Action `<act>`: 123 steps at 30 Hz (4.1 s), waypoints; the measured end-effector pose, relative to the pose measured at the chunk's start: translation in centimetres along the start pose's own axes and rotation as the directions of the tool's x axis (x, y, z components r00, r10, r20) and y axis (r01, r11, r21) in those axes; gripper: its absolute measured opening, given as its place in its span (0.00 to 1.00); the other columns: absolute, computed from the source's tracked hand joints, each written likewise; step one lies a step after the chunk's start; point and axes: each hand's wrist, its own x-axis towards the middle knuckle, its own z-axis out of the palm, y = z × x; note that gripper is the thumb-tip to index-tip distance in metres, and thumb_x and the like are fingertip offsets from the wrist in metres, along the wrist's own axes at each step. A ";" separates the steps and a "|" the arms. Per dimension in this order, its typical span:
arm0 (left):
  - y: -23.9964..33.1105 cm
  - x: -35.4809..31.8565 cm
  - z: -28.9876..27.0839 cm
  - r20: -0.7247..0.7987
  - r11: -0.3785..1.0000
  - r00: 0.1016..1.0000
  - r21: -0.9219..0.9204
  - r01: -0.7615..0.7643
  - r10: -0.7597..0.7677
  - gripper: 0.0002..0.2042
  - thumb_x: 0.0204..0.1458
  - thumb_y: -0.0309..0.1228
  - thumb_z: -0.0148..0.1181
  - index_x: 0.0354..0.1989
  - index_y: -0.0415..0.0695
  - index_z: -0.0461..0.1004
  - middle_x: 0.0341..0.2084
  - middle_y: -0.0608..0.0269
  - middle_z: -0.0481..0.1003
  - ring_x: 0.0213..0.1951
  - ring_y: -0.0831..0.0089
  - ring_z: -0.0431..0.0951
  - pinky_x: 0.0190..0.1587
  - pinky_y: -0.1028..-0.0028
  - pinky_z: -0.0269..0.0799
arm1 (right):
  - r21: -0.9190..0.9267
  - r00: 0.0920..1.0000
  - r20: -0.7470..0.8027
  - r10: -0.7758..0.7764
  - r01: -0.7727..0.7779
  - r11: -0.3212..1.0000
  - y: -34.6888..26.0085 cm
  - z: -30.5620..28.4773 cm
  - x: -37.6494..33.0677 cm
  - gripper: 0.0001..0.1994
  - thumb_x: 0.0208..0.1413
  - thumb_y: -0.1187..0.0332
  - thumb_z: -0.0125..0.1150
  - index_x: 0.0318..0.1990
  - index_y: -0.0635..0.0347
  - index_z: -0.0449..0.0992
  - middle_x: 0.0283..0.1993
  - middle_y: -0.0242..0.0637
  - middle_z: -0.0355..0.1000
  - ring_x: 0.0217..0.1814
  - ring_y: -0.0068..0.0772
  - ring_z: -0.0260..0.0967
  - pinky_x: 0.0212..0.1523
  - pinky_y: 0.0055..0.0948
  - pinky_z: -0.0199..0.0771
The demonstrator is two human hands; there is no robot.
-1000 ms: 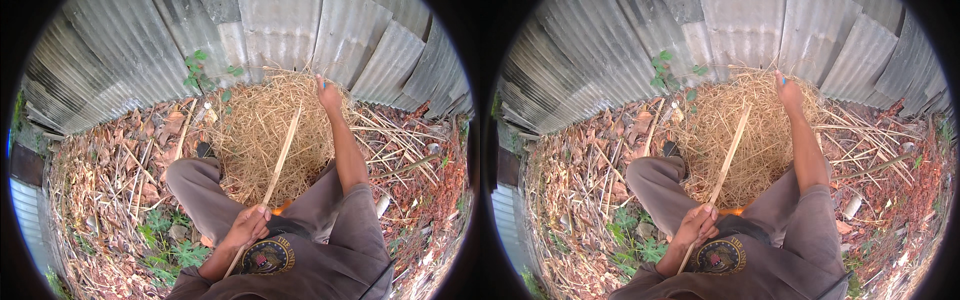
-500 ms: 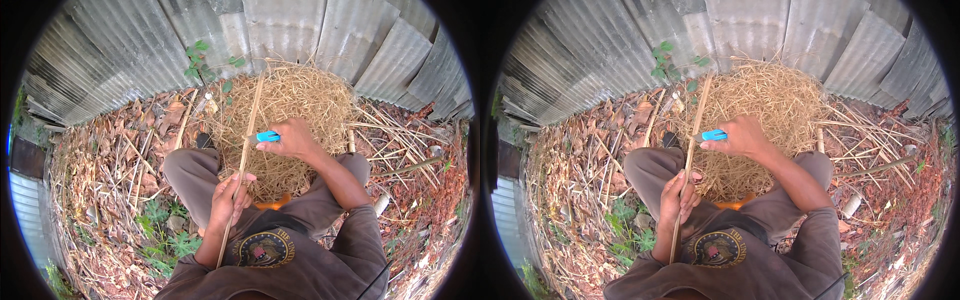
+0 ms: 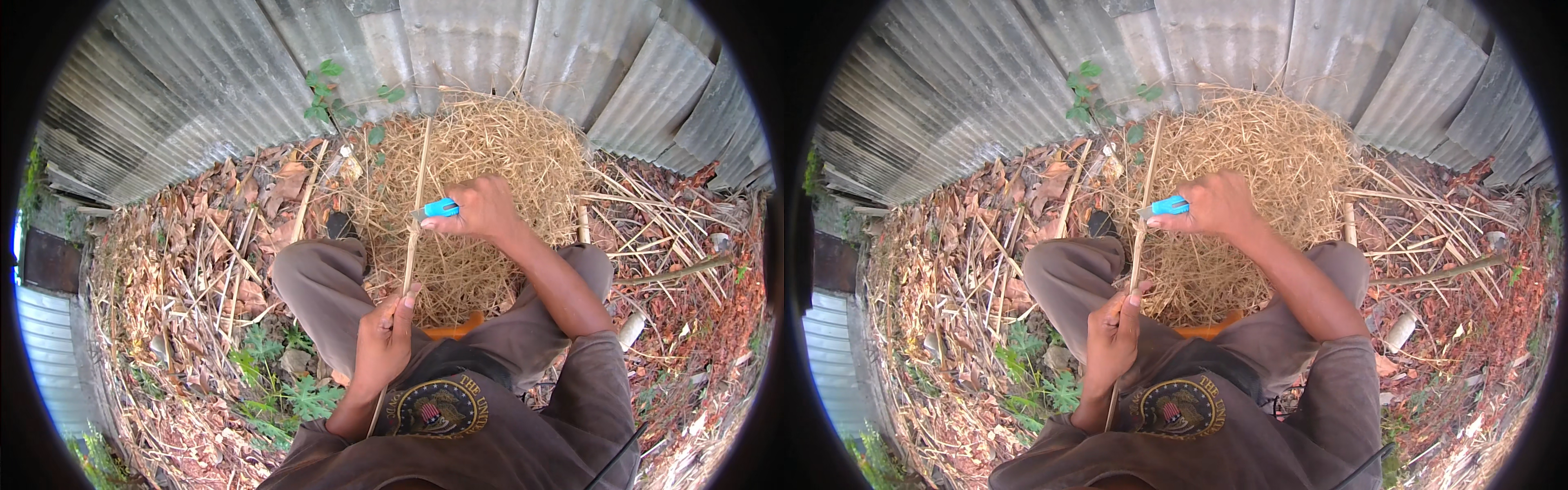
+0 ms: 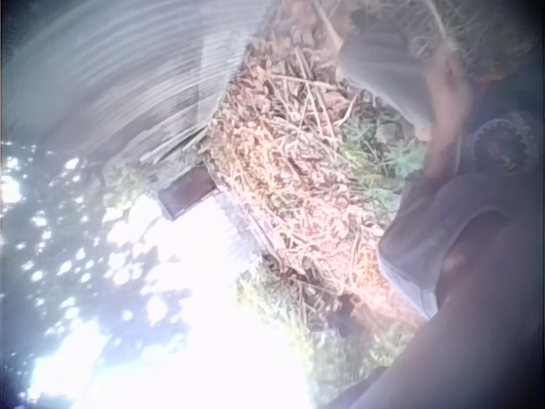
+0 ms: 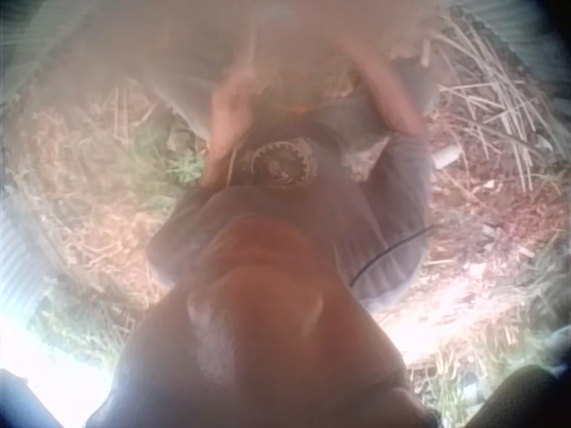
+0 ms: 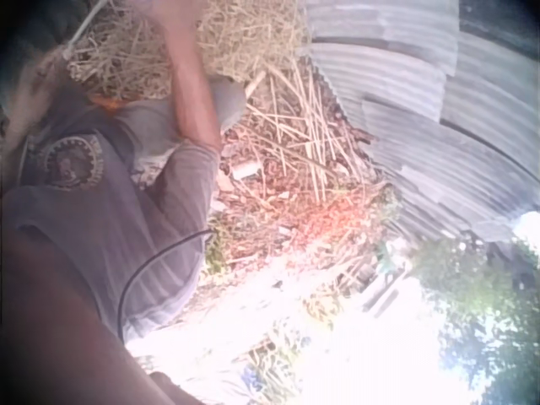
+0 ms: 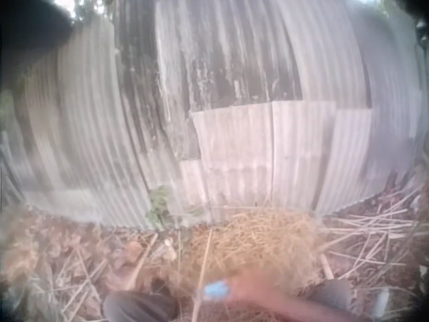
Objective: The person sits on the ground and uses a blue utility knife to shave the bark off a long, thin wooden stick. They hold the stick with one hand and scrape the knife along its length, removing the outer layer and creating wood shavings.
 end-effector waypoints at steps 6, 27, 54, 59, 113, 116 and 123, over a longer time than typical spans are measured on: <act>-0.4 -2.2 0.1 0.179 1.000 0.984 -0.025 0.018 -0.013 0.15 0.64 0.32 0.47 0.50 0.37 0.73 0.12 0.80 0.56 0.18 0.91 0.53 0.21 0.84 0.49 | -0.160 0.775 0.146 0.615 -0.595 0.788 9.9 -1.3 4.0 0.43 0.47 0.22 0.34 0.17 0.58 0.75 0.10 0.38 0.63 0.18 0.37 0.68 0.20 0.41 0.65; -0.4 -0.1 -1.2 -0.101 0.981 0.995 0.193 0.025 -0.006 0.12 0.59 0.27 0.52 0.44 0.29 0.74 0.44 0.41 0.75 0.50 0.63 0.75 0.53 0.72 0.67 | 0.060 0.974 0.212 0.074 -0.088 0.994 -1.7 0.4 -0.5 0.35 0.43 0.27 0.51 0.13 0.54 0.74 0.09 0.40 0.64 0.14 0.47 0.67 0.19 0.40 0.67; -2.3 1.3 -1.8 0.166 0.704 0.950 -0.640 0.308 -0.264 0.18 0.65 0.37 0.42 0.49 0.33 0.70 0.07 0.75 0.55 0.10 0.86 0.50 0.17 0.82 0.49 | 0.073 0.935 0.339 0.102 -0.134 0.988 -3.3 -0.4 -0.4 0.38 0.43 0.24 0.46 0.16 0.55 0.75 0.12 0.39 0.67 0.17 0.43 0.70 0.22 0.39 0.69; -1.9 1.1 -1.5 0.032 0.938 0.985 -0.301 0.172 -0.170 0.16 0.63 0.35 0.48 0.51 0.37 0.73 0.10 0.73 0.59 0.14 0.88 0.56 0.19 0.83 0.53 | 0.062 0.969 0.241 -0.049 0.036 0.997 -3.9 0.7 -1.1 0.32 0.42 0.29 0.55 0.12 0.52 0.71 0.10 0.34 0.65 0.12 0.37 0.66 0.16 0.36 0.64; -0.7 -3.4 -0.9 0.272 0.955 0.958 -0.246 0.166 -0.096 0.14 0.64 0.32 0.44 0.48 0.36 0.73 0.13 0.77 0.57 0.17 0.90 0.53 0.19 0.84 0.49 | -0.157 0.727 0.146 0.671 -0.653 0.741 10.6 0.5 5.3 0.42 0.47 0.23 0.36 0.17 0.58 0.74 0.13 0.38 0.66 0.22 0.39 0.71 0.24 0.38 0.69; -2.4 -3.0 -2.1 0.243 0.940 0.964 -0.291 0.178 -0.107 0.15 0.65 0.32 0.42 0.48 0.36 0.72 0.11 0.77 0.58 0.15 0.90 0.53 0.18 0.85 0.49 | -0.018 0.657 0.007 0.754 -0.753 0.657 15.1 -2.1 5.0 0.43 0.49 0.23 0.33 0.16 0.59 0.72 0.14 0.38 0.66 0.23 0.40 0.71 0.25 0.41 0.67; -2.6 -0.3 -2.4 0.199 0.864 0.969 -0.451 0.225 -0.148 0.17 0.66 0.36 0.38 0.48 0.37 0.71 0.09 0.72 0.61 0.09 0.87 0.55 0.11 0.85 0.50 | 0.122 0.863 0.293 0.411 -0.460 0.879 2.5 -0.2 2.2 0.40 0.47 0.25 0.42 0.15 0.59 0.74 0.12 0.42 0.65 0.20 0.44 0.69 0.24 0.44 0.67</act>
